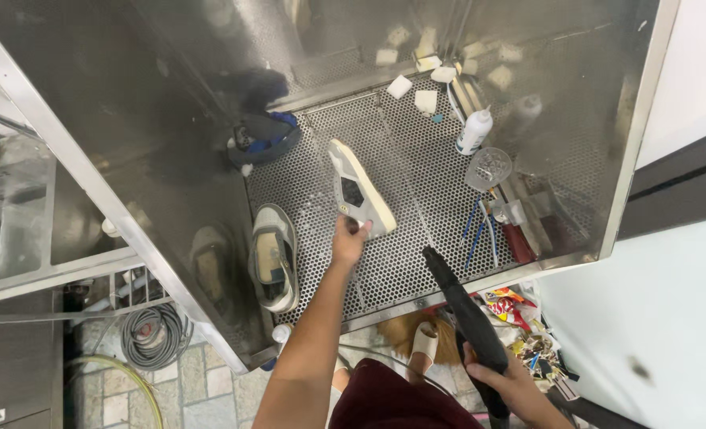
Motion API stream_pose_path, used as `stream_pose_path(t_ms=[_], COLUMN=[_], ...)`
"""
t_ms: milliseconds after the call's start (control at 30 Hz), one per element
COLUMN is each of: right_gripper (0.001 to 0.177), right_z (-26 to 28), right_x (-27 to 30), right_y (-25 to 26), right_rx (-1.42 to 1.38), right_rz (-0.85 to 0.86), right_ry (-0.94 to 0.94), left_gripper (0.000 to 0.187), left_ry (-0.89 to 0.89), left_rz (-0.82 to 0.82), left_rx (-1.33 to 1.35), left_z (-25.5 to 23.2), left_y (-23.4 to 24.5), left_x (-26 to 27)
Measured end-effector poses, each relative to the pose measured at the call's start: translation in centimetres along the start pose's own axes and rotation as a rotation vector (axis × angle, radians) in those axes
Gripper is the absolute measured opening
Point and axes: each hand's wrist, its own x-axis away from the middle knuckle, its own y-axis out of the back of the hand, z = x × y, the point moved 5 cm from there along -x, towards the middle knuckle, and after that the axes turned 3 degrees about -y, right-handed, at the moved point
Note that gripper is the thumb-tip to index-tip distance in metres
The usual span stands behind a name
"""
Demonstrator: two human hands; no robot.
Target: The person uses a handheld steam cleaner to treat the soles and uppers of two sneakers on a perforated metal tray, then moves them to a stainless steel sink, adds liquid from a white bottle, and rinses the shoes under running water.
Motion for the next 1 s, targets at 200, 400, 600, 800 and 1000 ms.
stream_pose_path(t_ms=[200,400,600,800,1000], right_gripper=[0.027,0.042,0.051,0.046,0.037], right_z=[0.8,3.3,4.7,4.7,5.1], right_x=[0.4,0.6,-0.1,-0.5,-1.1], right_y=[0.9,-1.4,-3.0,-4.3,-4.2], right_rx=[0.167,0.213,0.542,0.477,0.54], right_rz=[-0.135,-0.065,-0.157,-0.141,-0.18], right_ry=[-0.03,-0.165,-0.17,-0.084,-0.079], left_gripper=[0.068,0.075,0.041,0.033,0.032], left_ry=[-0.128,-0.251,-0.45,-0.242,-0.206], left_rz=[0.189,0.412,0.268,0.25,0.293], left_rx=[-0.578,-1.195,-1.069,-0.949,-0.966], left_z=[-8.6,-9.9,-7.8,-6.0,-5.0], left_y=[5.6,5.8,3.4,3.6,2.8], left_x=[-0.6,-0.3,0.4,-2.0,-4.3])
